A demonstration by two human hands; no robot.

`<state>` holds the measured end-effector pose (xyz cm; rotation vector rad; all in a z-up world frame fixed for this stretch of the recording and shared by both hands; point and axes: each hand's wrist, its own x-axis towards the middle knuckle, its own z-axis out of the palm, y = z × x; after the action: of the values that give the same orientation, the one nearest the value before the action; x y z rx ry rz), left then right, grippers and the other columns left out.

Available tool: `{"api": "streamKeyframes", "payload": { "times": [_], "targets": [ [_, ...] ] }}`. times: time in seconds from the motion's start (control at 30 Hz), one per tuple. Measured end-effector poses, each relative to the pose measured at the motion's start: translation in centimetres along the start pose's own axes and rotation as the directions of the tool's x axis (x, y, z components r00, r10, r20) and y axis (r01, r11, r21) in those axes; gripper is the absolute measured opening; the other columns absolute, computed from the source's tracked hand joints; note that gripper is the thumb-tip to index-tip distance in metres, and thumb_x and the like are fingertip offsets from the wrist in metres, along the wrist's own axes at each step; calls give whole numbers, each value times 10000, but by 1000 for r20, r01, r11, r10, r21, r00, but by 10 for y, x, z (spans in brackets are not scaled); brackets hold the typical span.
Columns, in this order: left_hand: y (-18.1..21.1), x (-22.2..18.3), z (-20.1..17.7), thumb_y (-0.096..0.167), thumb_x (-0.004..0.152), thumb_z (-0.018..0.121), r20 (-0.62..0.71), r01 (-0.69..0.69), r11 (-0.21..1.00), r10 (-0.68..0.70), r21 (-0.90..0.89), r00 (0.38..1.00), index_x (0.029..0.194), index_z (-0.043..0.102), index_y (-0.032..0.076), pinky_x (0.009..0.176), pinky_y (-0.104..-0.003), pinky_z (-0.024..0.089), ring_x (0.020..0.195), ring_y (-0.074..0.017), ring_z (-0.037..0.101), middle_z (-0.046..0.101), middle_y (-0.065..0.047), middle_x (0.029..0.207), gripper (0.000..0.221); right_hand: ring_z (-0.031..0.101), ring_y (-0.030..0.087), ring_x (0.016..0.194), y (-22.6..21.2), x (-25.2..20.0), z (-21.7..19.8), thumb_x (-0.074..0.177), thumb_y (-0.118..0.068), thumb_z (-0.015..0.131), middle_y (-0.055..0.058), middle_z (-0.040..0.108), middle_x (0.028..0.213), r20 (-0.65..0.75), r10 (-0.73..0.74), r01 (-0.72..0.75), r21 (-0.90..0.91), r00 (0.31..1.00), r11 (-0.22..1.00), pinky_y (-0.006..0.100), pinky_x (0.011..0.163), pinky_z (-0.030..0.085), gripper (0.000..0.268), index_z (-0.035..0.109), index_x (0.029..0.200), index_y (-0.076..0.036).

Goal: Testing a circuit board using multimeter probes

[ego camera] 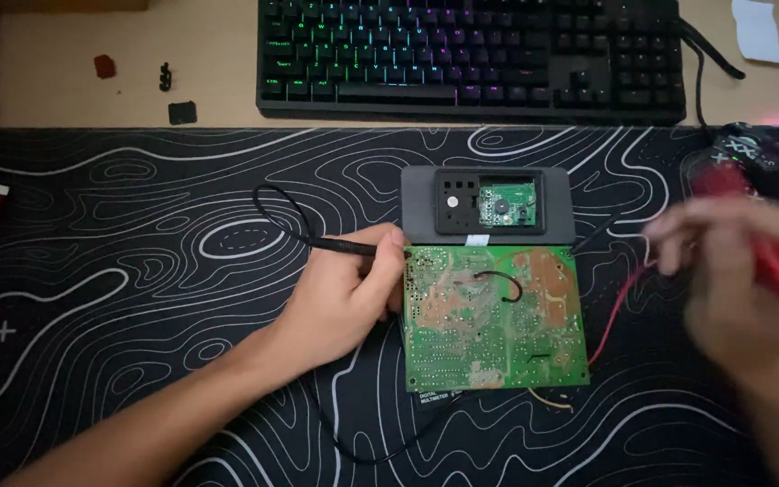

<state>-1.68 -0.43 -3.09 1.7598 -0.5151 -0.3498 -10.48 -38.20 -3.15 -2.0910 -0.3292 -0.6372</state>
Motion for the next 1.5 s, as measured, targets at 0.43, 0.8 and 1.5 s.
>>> {"api": "streamKeyframes", "payload": {
  "times": [0.43, 0.8, 1.5],
  "targets": [
    [2, 0, -2, 320, 1207, 412, 15, -2, 1000, 2, 9, 1000, 808, 593, 164, 551, -304, 493, 584, -106, 625, 642, 27, 680, 465, 750, 129, 1089, -24, 30, 31, 1047, -77, 799, 90, 821, 1226, 202, 441, -402, -208, 874, 892, 253, 1026, 558, 313, 783, 1359, -67],
    [4, -9, -8, 267, 1211, 461, 18, -66, 996, 65, 67, 998, 805, 595, 132, 597, -320, 448, 589, -118, 586, 631, 16, 667, 449, 680, 96, 1001, -2, 15, 31, 1049, -109, 827, 21, 782, 1185, 146, 452, -415, -227, 880, 881, 246, 968, 507, 207, 787, 1252, -117],
    [3, -2, -4, 317, 1227, 384, 26, -47, 999, 47, -28, 999, 811, 603, 116, 469, -224, 477, 495, -102, 627, 663, -26, 627, 512, 565, 141, 796, -14, 6, 28, 1155, -97, 750, 70, 694, 1080, 242, 273, -225, -206, 931, 952, 296, 830, 450, 130, 766, 1279, -60]
  ]
}}
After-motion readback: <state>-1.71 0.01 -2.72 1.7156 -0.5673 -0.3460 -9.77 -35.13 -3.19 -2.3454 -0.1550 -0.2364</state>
